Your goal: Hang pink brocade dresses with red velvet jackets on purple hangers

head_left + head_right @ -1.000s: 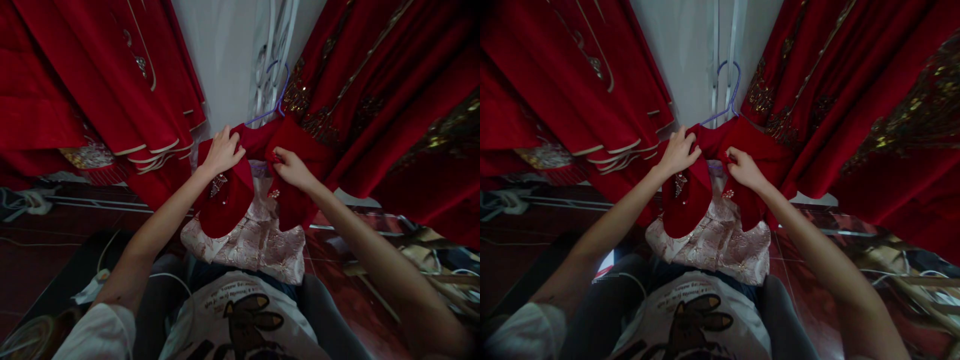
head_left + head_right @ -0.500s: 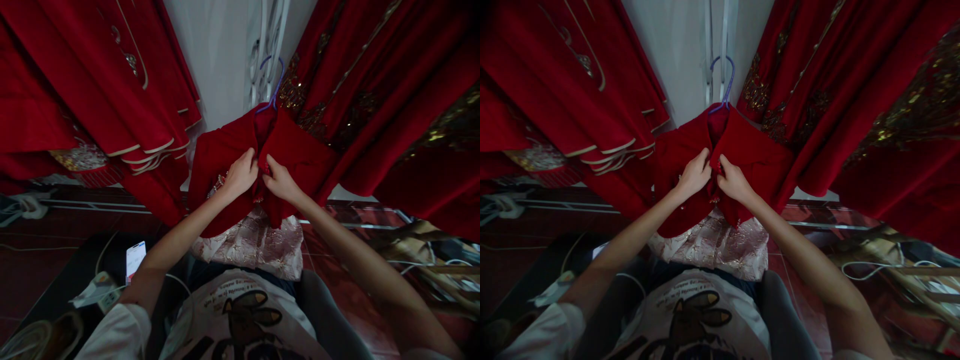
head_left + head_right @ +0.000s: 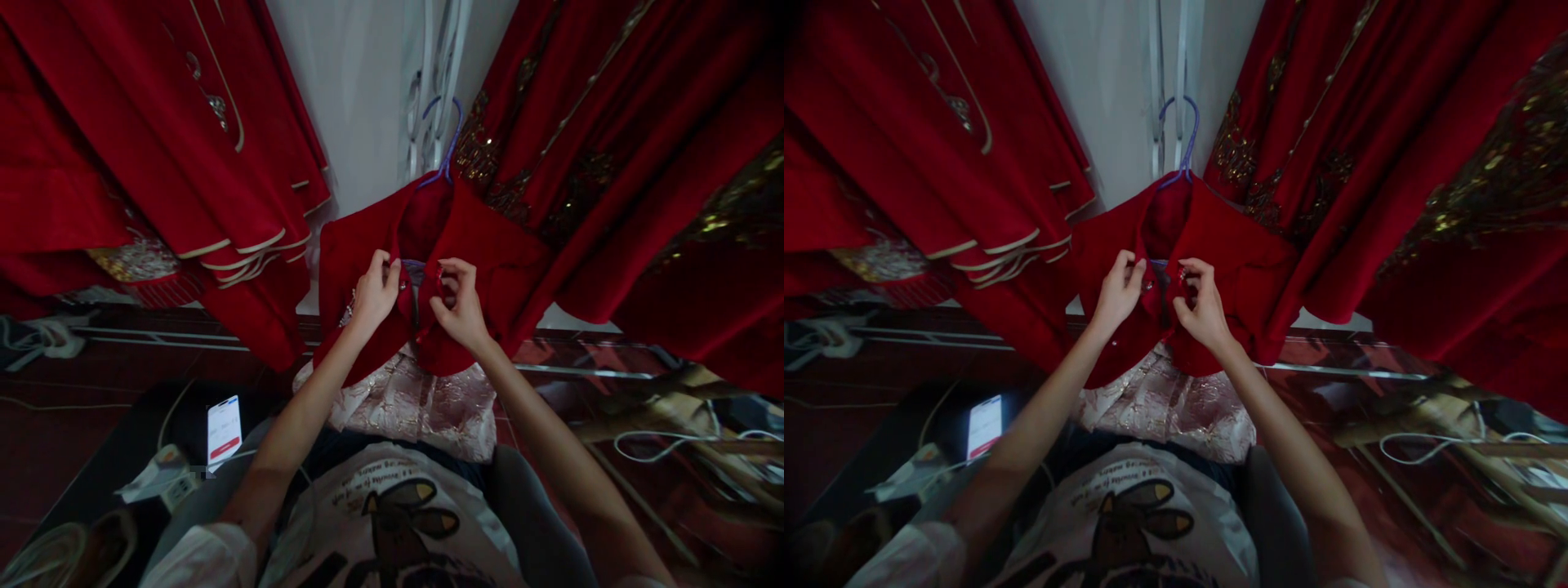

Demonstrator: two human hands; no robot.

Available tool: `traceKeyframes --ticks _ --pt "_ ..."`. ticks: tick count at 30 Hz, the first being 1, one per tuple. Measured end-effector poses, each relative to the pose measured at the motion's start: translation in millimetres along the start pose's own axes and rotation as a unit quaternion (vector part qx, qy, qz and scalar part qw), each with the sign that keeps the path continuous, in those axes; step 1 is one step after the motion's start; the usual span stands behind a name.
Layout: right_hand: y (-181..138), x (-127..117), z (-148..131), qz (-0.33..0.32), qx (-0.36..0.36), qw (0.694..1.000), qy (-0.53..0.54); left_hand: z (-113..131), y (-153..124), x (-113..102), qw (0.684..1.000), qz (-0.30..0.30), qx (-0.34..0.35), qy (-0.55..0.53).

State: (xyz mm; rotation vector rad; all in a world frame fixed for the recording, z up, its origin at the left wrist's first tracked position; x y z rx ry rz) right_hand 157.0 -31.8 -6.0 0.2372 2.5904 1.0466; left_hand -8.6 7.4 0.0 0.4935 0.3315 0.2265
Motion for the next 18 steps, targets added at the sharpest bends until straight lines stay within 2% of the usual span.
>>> traceKeyframes --ticks 4,9,13,18 --pt "-3.5 -1.0 -3.6 -0.004 -0.008 1.0 -0.012 -4.0 -2.7 -0.5 0.99 0.009 -0.06 -0.126" --pt "-5.9 0.9 -9.0 0.012 0.01 1.0 0.006 -1.2 -20.1 5.7 0.954 0.024 -0.108 -0.28" --pt "-3.4 2.7 -11.1 0.028 0.025 0.999 0.027 -3.0 -31.2 8.7 0.952 0.04 -0.106 -0.284" --pt "5.1 4.0 -12.5 0.038 0.018 0.999 0.027 -3.0 -27.0 11.9 0.951 0.036 -0.096 -0.29"
Point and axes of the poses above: each hand's wrist, its own y-axis towards the middle knuckle, its own x-axis out of the palm, z = x × y, the point moved 4 cm from there along y, towards the middle knuckle, and after that the axes turned 7 degrees about z, right-handed, at the moved point
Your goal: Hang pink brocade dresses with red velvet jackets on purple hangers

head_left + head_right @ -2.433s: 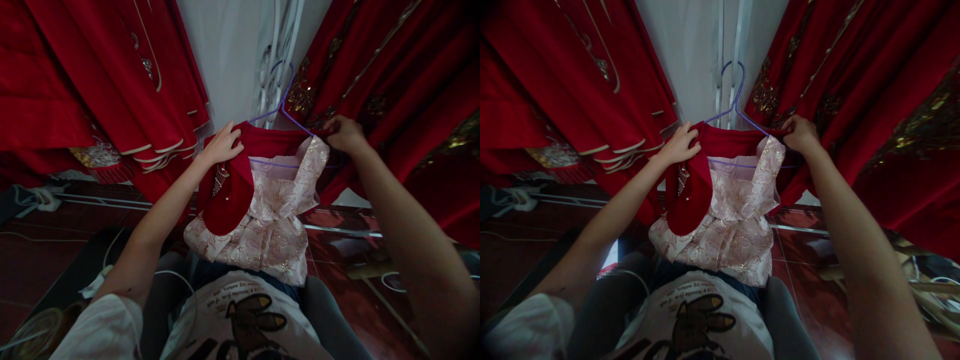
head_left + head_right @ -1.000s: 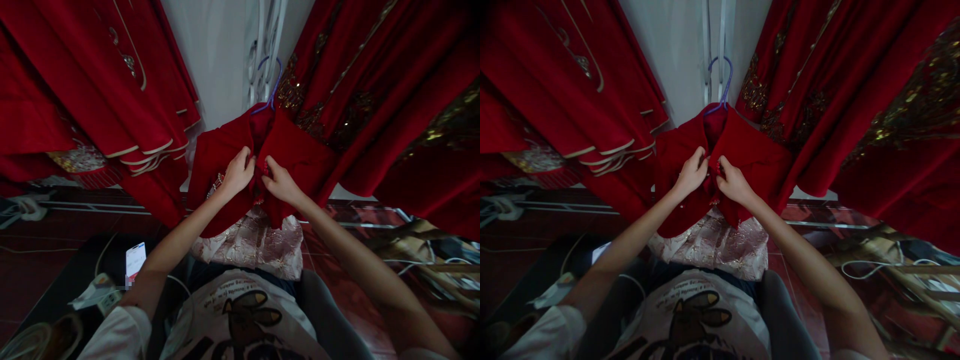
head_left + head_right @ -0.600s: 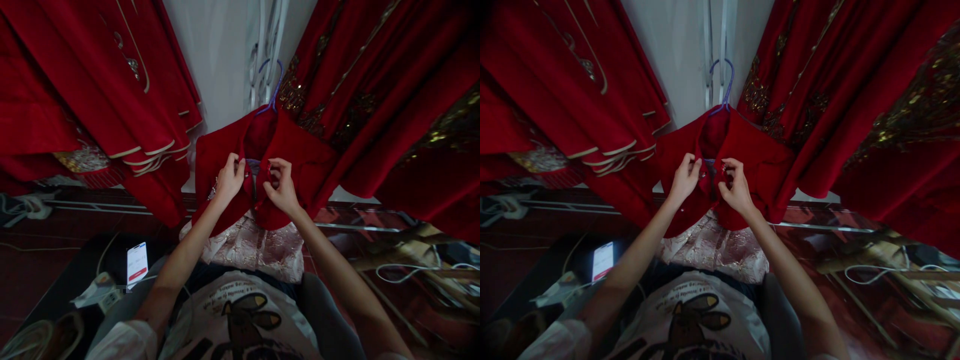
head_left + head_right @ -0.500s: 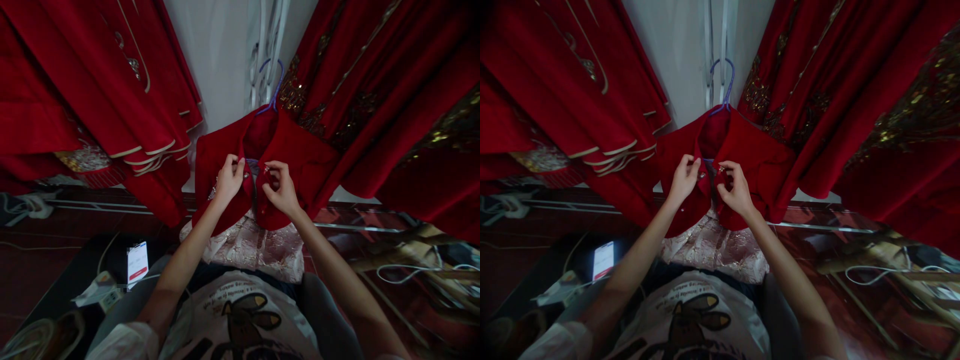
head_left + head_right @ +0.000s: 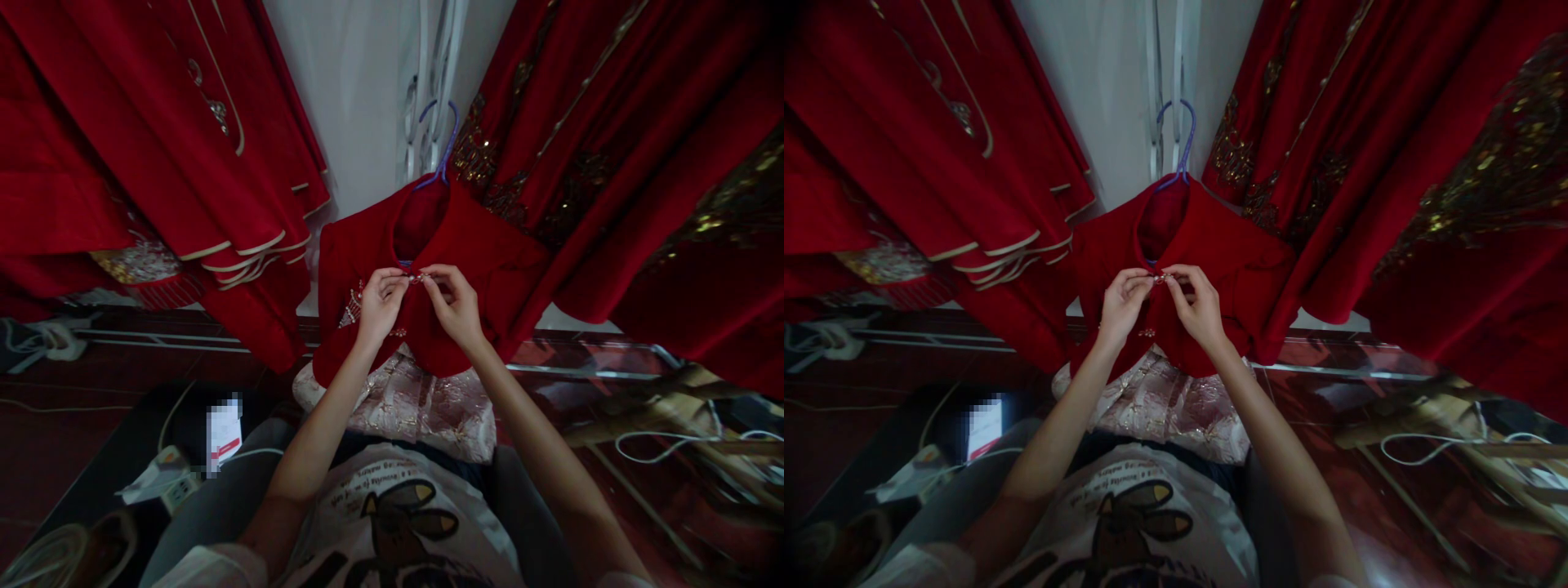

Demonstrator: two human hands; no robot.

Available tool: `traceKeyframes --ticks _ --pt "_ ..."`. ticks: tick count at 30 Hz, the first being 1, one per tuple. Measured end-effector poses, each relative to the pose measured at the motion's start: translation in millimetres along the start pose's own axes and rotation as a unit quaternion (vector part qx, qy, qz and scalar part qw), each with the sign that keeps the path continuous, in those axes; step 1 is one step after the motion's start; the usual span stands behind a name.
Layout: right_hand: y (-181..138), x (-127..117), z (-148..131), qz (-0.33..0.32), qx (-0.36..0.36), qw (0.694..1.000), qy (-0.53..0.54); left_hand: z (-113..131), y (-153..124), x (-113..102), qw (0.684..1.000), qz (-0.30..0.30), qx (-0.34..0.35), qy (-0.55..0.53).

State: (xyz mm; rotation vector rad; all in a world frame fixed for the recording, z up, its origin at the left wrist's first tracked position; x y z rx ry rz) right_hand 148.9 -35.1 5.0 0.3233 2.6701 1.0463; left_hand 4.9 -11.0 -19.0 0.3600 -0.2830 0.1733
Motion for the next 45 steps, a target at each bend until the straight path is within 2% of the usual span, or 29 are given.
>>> traceKeyframes --ticks 10,19,27,38,41,45 --pt "8.4 2.3 0.8 -0.005 0.002 1.0 -0.019 3.0 0.7 6.0 0.999 -0.009 0.036 0.006" --pt "12.0 -2.5 2.0 -0.022 0.033 0.999 0.017 2.9 3.4 7.8 0.994 -0.002 0.094 0.051" --pt "14.8 -4.3 16.0 -0.019 0.075 0.993 0.094 6.2 4.5 5.9 0.995 -0.036 0.069 0.059" --pt "17.6 -1.9 12.9 -0.008 0.126 0.984 0.122 11.3 6.4 3.0 0.988 -0.062 0.101 0.1" --pt "16.6 1.3 14.7 -0.002 0.121 0.987 0.11 8.8 4.7 6.7 0.987 -0.075 0.104 0.092" --pt "7.3 9.8 18.0 0.032 0.077 0.995 0.058 6.4 -0.4 11.4 0.989 -0.083 0.096 0.074"
Point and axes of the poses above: each hand's wrist, its own y-axis towards the middle knuckle, its own x-axis out of the palm, z = x × y, the point moved 4 cm from there along y, towards the middle knuckle, and after that the axes turned 7 degrees about z, right-handed, at the moved point
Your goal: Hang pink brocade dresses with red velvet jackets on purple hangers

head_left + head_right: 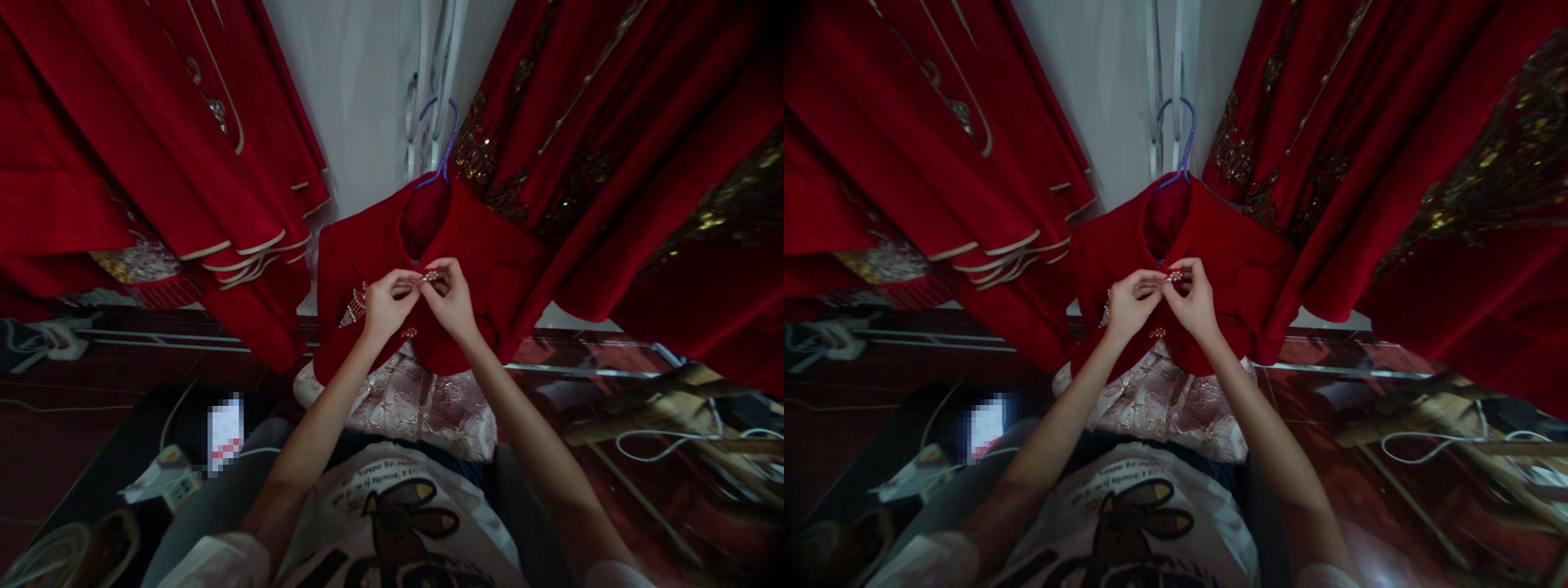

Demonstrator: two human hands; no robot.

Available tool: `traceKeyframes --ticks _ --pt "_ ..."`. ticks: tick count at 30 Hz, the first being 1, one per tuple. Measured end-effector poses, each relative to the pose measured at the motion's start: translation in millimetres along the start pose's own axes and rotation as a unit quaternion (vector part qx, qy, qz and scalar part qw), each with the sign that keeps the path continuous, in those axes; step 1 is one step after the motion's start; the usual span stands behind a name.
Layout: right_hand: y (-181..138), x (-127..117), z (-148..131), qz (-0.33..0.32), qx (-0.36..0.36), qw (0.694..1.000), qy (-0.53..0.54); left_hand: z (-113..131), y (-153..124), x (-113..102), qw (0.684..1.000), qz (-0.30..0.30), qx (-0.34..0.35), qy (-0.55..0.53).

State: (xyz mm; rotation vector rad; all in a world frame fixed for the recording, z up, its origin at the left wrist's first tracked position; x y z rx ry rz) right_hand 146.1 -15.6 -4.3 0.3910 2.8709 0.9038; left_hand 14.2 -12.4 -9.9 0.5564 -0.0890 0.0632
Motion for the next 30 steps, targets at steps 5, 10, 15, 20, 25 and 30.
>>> traceKeyframes --ticks 5,10,15,20,25,30 --pt "-29.3 3.2 10.7 -0.001 -0.034 0.999 -0.023 -4.1 -6.4 -10.1 0.995 0.024 -0.058 -0.078" --pt "-47.2 -13.6 24.2 -0.06 0.036 0.998 0.0 -11.8 -12.8 -29.2 0.991 0.056 -0.096 -0.07" --pt "-42.7 -35.1 19.0 -0.073 0.099 0.991 0.052 -11.3 -33.5 -24.3 0.995 -0.025 -0.101 -0.011" --pt "-40.6 -41.1 4.0 -0.114 0.095 0.989 0.024 -7.2 -55.0 -16.4 0.991 -0.045 -0.128 0.019" --pt "-48.5 -38.8 -23.2 -0.078 -0.047 0.985 -0.148 -1.3 -61.2 -10.6 0.969 -0.088 -0.215 -0.082" --pt "-67.7 -18.8 -21.1 -0.16 0.061 0.983 -0.061 8.1 -62.5 -7.7 0.959 -0.1 -0.225 -0.142"
Point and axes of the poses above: each hand's wrist, its own y-axis towards the middle knuckle, its own x-axis out of the palm, z = x × y, the point moved 4 cm from there along y, towards the middle knuckle, and after that the axes turned 7 degrees about z, right-handed, at the moved point
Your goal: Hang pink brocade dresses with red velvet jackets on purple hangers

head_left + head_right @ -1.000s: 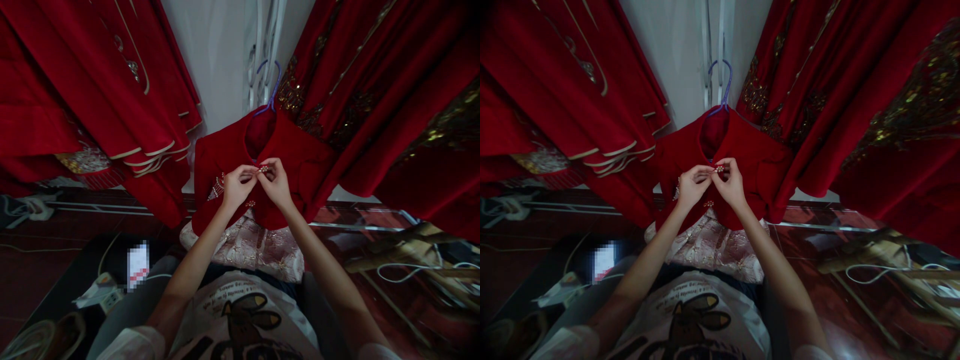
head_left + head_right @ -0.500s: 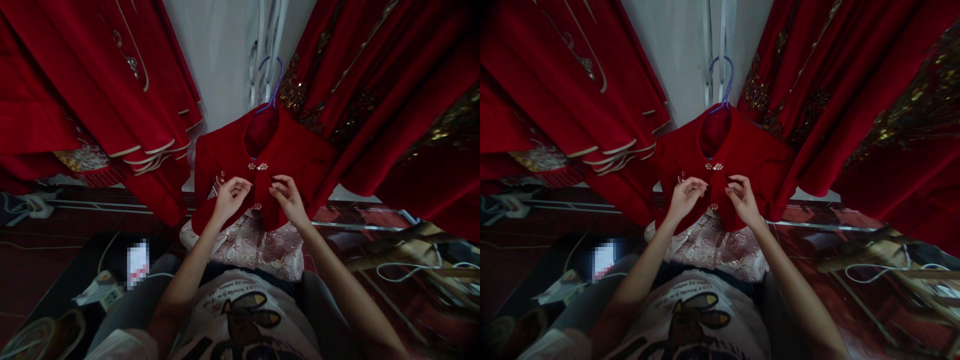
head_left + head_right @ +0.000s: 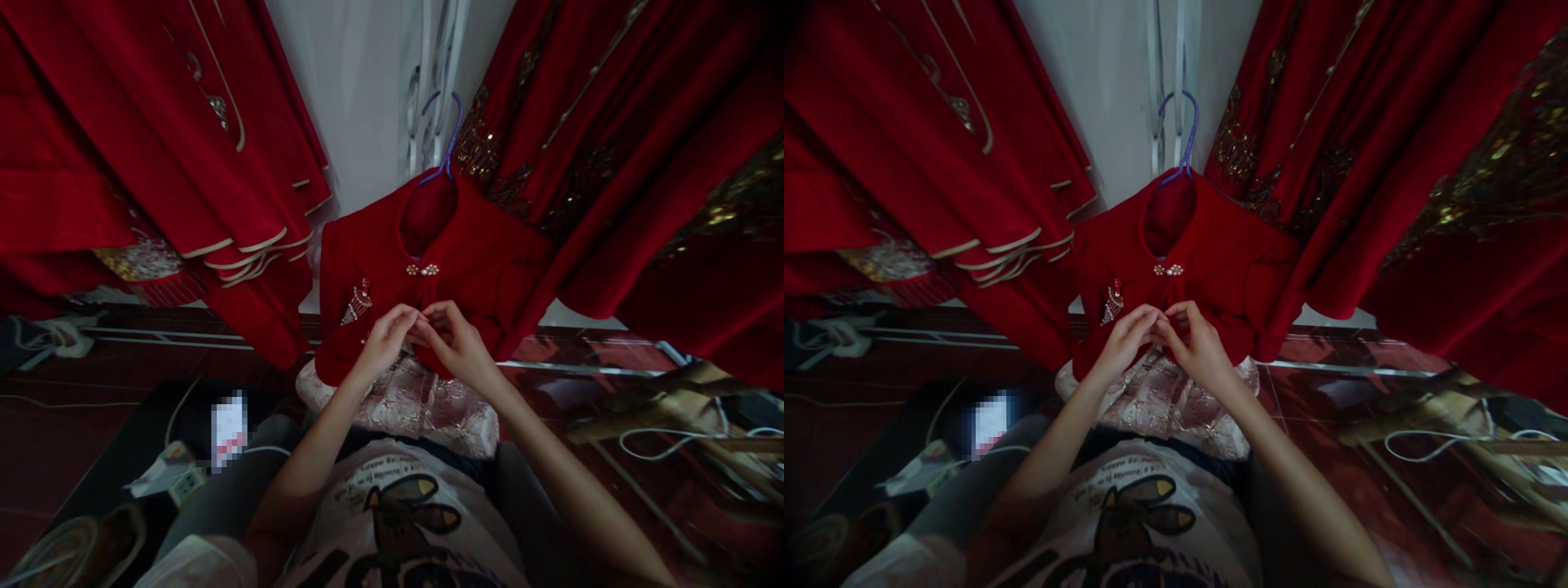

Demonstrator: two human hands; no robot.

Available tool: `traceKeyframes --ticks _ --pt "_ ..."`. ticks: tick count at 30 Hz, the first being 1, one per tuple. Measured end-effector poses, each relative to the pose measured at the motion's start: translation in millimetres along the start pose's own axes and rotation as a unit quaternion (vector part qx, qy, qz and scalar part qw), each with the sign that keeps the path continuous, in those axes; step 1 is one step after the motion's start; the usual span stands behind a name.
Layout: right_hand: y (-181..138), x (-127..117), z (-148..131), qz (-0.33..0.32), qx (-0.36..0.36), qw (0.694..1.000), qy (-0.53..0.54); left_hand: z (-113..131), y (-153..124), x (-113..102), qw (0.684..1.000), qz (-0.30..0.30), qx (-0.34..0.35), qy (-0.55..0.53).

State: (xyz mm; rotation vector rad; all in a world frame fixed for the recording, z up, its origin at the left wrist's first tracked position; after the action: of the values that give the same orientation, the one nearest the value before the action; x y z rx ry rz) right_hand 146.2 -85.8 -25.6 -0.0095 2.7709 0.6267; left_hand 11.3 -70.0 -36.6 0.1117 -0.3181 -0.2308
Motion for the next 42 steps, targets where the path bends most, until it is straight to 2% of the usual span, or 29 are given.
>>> traceKeyframes --ticks 4,6,8,10,12,15,18,29,33,37,40,42 --pt "-2.2 6.1 4.3 -0.028 0.038 0.996 0.08 3.2 4.2 -6.0 0.997 0.031 0.052 0.042" --pt "-0.4 2.3 3.0 -0.014 0.032 0.997 0.07 7.6 10.1 -8.5 0.99 0.045 0.099 0.095" --pt "1.7 -3.1 0.1 0.008 0.02 0.999 0.042 15.6 16.9 -8.5 0.967 0.062 0.172 0.179" --pt "3.2 -7.0 -3.0 0.013 0.015 0.999 0.032 24.1 22.8 -5.2 0.928 0.071 0.244 0.271" --pt "3.8 -9.1 -5.9 0.006 0.01 0.999 0.033 28.8 27.9 -0.4 0.896 0.063 0.284 0.334" --pt "3.7 -11.1 -9.1 0.005 -0.003 1.0 0.026 29.2 32.8 4.6 0.874 0.053 0.305 0.374" --pt "3.4 -12.2 -11.3 0.007 -0.009 1.0 0.024 26.3 34.8 4.7 0.865 0.068 0.32 0.382" --pt "2.0 -12.2 -16.9 -0.03 -0.023 0.999 0.026 27.8 43.5 6.8 0.827 0.077 0.319 0.457" --pt "0.5 -13.6 -19.0 -0.043 -0.022 0.999 0.015 27.7 43.7 8.7 0.834 0.097 0.326 0.435" --pt "-2.8 -15.7 -21.2 -0.101 0.007 0.993 0.065 24.8 39.1 -6.7 0.842 0.173 0.333 0.389" --pt "-5.0 -15.6 -21.9 -0.149 0.018 0.982 0.112 19.0 36.6 -36.2 0.822 0.287 0.318 0.376" --pt "-3.2 -14.5 -19.7 -0.144 0.024 0.982 0.116 12.2 38.0 -58.2 0.808 0.349 0.294 0.373"
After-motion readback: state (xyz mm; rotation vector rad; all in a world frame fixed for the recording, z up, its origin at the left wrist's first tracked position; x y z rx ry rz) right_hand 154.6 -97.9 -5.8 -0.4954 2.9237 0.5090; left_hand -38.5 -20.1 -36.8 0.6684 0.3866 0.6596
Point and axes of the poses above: each hand's wrist, its own y-axis towards the middle knuckle, its own x-axis out of the palm, z = x × y, the point moved 4 cm from there along y, towards the middle knuckle, and after that the axes turned 7 degrees about z, right-handed, at the moved point
